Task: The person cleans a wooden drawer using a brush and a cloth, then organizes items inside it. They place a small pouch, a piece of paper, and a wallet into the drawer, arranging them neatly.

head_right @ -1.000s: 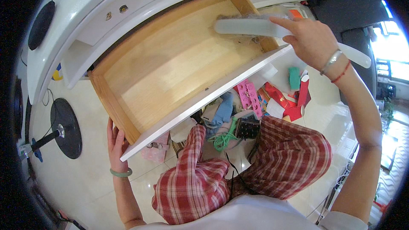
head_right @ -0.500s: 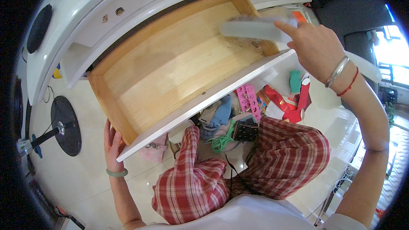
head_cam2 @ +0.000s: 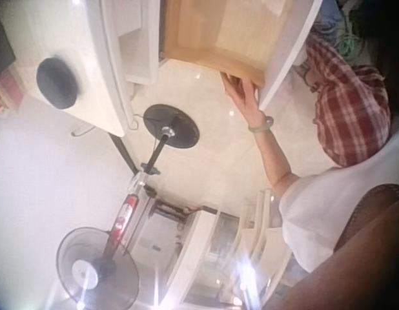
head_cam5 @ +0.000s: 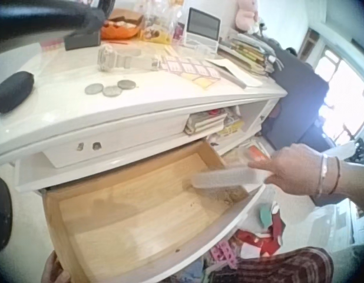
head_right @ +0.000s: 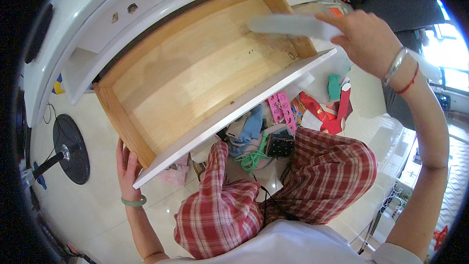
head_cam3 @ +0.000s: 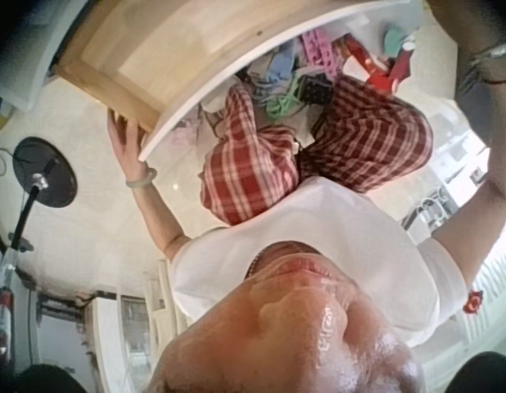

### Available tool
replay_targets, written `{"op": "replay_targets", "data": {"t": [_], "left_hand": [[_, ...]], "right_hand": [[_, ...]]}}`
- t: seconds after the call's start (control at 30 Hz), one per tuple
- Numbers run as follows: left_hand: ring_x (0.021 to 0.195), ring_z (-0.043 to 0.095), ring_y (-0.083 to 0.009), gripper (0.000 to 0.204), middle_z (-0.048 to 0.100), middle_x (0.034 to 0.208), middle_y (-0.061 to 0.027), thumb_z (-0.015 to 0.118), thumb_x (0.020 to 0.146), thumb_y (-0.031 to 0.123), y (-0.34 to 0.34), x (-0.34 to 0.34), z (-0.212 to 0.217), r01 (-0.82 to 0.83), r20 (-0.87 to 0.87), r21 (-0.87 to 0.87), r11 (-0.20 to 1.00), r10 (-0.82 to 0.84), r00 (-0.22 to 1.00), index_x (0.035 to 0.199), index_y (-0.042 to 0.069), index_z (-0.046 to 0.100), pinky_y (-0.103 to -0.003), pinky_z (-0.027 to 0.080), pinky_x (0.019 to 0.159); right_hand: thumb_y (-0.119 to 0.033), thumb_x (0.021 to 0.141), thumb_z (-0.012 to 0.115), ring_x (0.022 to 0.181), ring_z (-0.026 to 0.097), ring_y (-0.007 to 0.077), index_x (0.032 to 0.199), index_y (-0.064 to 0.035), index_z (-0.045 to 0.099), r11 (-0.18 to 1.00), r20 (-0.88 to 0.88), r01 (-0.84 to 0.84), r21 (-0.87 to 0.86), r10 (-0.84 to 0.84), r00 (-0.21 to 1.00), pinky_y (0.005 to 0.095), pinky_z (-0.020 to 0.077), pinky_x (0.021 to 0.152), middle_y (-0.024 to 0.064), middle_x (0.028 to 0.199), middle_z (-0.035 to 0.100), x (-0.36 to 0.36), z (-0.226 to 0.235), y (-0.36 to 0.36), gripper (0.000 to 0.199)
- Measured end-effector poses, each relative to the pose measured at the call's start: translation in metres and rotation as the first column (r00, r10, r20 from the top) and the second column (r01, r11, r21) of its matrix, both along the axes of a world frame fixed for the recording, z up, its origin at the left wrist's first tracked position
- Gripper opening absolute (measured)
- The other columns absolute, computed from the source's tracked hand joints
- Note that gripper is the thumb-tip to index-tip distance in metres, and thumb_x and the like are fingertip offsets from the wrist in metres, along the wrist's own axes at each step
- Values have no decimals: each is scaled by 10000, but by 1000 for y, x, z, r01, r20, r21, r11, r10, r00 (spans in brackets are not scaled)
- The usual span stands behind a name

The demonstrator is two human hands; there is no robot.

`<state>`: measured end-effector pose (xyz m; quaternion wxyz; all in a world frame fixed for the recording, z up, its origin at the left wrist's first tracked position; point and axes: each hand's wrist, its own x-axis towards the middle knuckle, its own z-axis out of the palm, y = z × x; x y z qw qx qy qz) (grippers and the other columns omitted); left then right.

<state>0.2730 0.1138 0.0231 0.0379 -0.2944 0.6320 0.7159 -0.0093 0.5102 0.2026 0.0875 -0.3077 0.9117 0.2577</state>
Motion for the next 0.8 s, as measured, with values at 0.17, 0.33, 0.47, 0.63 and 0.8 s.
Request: {"op": "replay_targets", "data": {"t": [0.17, 0.33, 0.47, 0.63, 0.8], "left_hand": [[1298, 458, -244, 666, 399, 1457, -147, 559, 975, 257, 5, -7, -5, 13, 10, 25, 1000, -13, 1000, 1525, 78, 229, -376, 448, 1002], [1278, 480, -239, 671, 398, 1466, -138, 567, 974, 272, 2, 0, 0, 7, 54, -44, 999, -5, 999, 1525, 87, 232, -363, 473, 971], [1276, 483, -237, 633, 410, 1464, -130, 563, 978, 291, 1, -7, 9, 56, 75, -131, 990, -47, 996, 1506, 76, 288, -366, 468, 975], [1277, 474, -234, 527, 447, 1443, -136, 518, 1004, 235, 3, -36, 47, 140, 37, -409, 902, -137, 990, 1459, 20, 362, -359, 396, 1055], [1277, 487, -325, 483, 494, 1380, -185, 656, 897, 277, 62, -78, 91, 491, 371, -870, 52, -587, 720, 1329, 93, 540, -398, 409, 1025]], "right_hand": [[-87, 863, 672, 830, 645, 294, 1348, -238, 566, 909, 77, -274, -316, 312, 947, 379, 529, 743, 119, 997, 685, -37, -45, -8, 519], [-43, 856, 670, 741, 653, 226, 1335, -278, 577, 948, -8, -309, 81, 311, 950, 305, 504, 582, 94, 929, 650, -16, -29, 35, 541], [-177, 901, 643, 743, 666, 152, 1356, -265, 563, 955, 76, -58, -291, 84, 994, 296, 532, 635, 47, 1119, 669, -14, 8, 118, 471], [-271, 891, 681, 936, 669, 143, 1401, -212, 520, 411, 274, 501, -761, -497, 823, 302, 550, 834, 76, 1323, 600, 58, -32, 243, 538], [-155, 830, 737, 759, 641, 114, 1384, -217, 541, 643, 8, 243, -726, -346, 938, 284, 545, 652, 70, 1215, 654, 64, -55, 266, 590]]}}
